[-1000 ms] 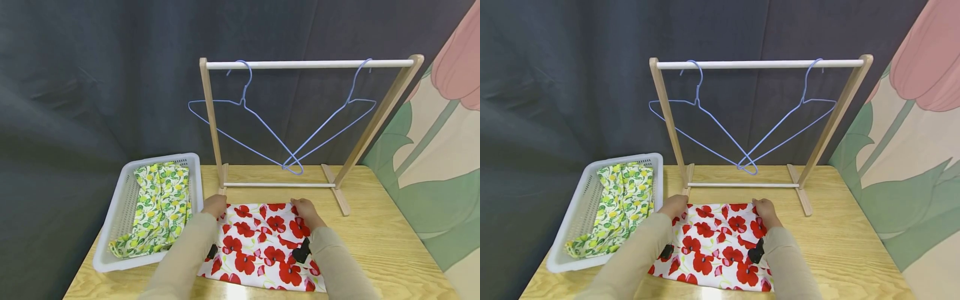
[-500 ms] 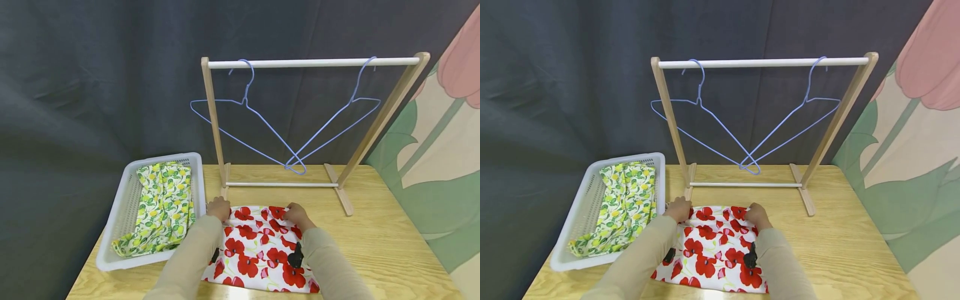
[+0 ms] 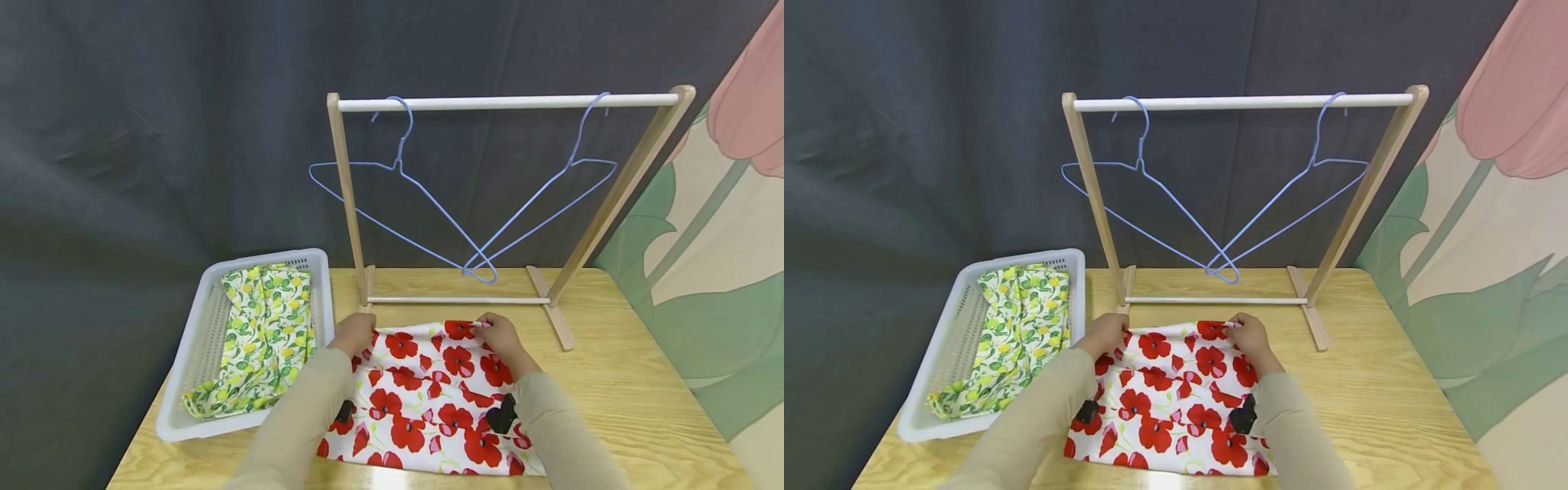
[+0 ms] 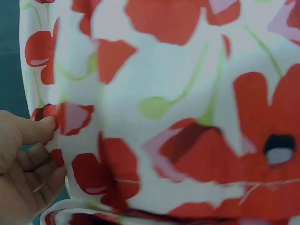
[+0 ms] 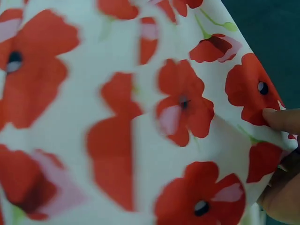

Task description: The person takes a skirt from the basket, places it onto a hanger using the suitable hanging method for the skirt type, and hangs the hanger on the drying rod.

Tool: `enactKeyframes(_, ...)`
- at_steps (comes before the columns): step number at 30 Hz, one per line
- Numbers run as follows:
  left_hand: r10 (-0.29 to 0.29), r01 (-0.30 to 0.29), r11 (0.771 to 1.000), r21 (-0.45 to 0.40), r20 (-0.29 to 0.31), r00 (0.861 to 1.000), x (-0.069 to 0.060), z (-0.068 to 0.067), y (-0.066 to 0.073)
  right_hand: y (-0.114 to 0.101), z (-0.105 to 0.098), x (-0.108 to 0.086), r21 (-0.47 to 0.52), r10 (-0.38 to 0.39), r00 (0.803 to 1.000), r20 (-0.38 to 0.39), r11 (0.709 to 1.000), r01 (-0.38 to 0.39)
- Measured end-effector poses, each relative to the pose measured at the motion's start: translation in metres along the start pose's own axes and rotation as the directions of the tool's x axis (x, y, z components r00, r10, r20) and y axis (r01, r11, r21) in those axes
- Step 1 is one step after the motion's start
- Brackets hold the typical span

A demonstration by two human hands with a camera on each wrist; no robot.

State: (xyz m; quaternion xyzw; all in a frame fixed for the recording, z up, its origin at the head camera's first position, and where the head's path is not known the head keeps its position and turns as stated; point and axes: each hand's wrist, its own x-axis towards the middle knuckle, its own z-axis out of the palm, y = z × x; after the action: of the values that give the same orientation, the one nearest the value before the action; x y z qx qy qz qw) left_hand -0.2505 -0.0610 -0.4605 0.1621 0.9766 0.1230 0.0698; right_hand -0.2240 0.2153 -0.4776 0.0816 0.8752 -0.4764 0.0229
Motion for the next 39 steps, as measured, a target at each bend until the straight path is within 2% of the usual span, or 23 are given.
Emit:
enactKeyframes(5,0.025,-0.026,1.0,-0.005,-0.117,0.993,0.003,-0.019,0.006,-0.02,-0.02,0.001,0.063,-0.018,0.999,-0.035,0.998,0.021)
enactKeyframes(8,0.037,-0.035,0.999,0.016,-0.169,0.985,0.005,-0.027,0.009,-0.027,-0.028,0.003,0.151,-0.004,0.997,-0.075,0.988,0.016)
enactKeyframes(10,0.063,-0.056,0.998,0.04,-0.195,0.979,0.005,-0.03,0.011,-0.032,-0.031,0.004,0.27,0.028,0.993,-0.111,0.963,0.003)
enactKeyframes(12,0.093,-0.081,0.994,0.068,-0.212,0.973,0.006,-0.03,0.013,-0.036,-0.032,0.005,0.406,0.077,0.986,-0.151,0.914,-0.01)
enactKeyframes(14,0.128,-0.114,0.99,0.085,-0.198,0.972,0.005,-0.028,0.013,-0.037,-0.033,0.004,0.484,0.118,0.98,-0.161,0.875,-0.026)
enactKeyframes(15,0.142,-0.128,0.988,0.086,-0.182,0.973,0.005,-0.027,0.013,-0.037,-0.034,0.004,0.496,0.129,0.981,-0.146,0.868,-0.04)
enactKeyframes(17,0.159,-0.15,0.986,0.077,-0.121,0.98,0.005,-0.022,0.013,-0.033,-0.033,0.003,0.472,0.135,0.985,-0.107,0.879,-0.069)
enactKeyframes(20,0.165,-0.166,0.986,0.025,0.021,0.986,0.003,-0.015,0.012,-0.021,-0.028,0.001,0.366,0.139,0.99,-0.035,0.923,-0.116)
enactKeyframes(23,0.15,-0.142,0.988,-0.057,0.167,0.974,0.001,-0.01,0.01,-0.004,-0.019,0.001,0.26,0.178,0.984,0.018,0.949,-0.176)
enactKeyframes(25,0.13,-0.115,0.99,-0.081,0.209,0.969,0.0,-0.007,0.009,0.007,-0.013,0.0,0.209,0.222,0.973,0.059,0.951,-0.229)
enactKeyframes(27,0.101,-0.091,0.994,-0.059,0.193,0.976,0.001,-0.006,0.007,0.016,-0.007,-0.001,0.184,0.267,0.959,0.095,0.942,-0.281)
enactKeyframes(29,0.053,-0.052,0.999,-0.008,0.138,0.989,0.003,-0.005,0.005,0.024,-0.003,-0.002,0.184,0.297,0.948,0.114,0.931,-0.314)
enactKeyframes(32,-0.035,0.031,0.998,0.051,0.075,0.997,0.006,-0.002,0.002,0.028,0.002,-0.002,0.215,0.305,0.945,0.121,0.921,-0.325)
enactKeyframes(35,-0.094,0.089,0.995,0.05,0.086,0.992,0.008,0.002,-0.002,0.027,0.004,-0.001,0.255,0.278,0.952,0.132,0.918,-0.303)
enactKeyframes(39,-0.094,0.085,0.994,0.074,0.124,0.988,0.005,0.008,-0.004,0.024,0.002,0.0,0.307,0.218,0.961,0.171,0.915,-0.263)
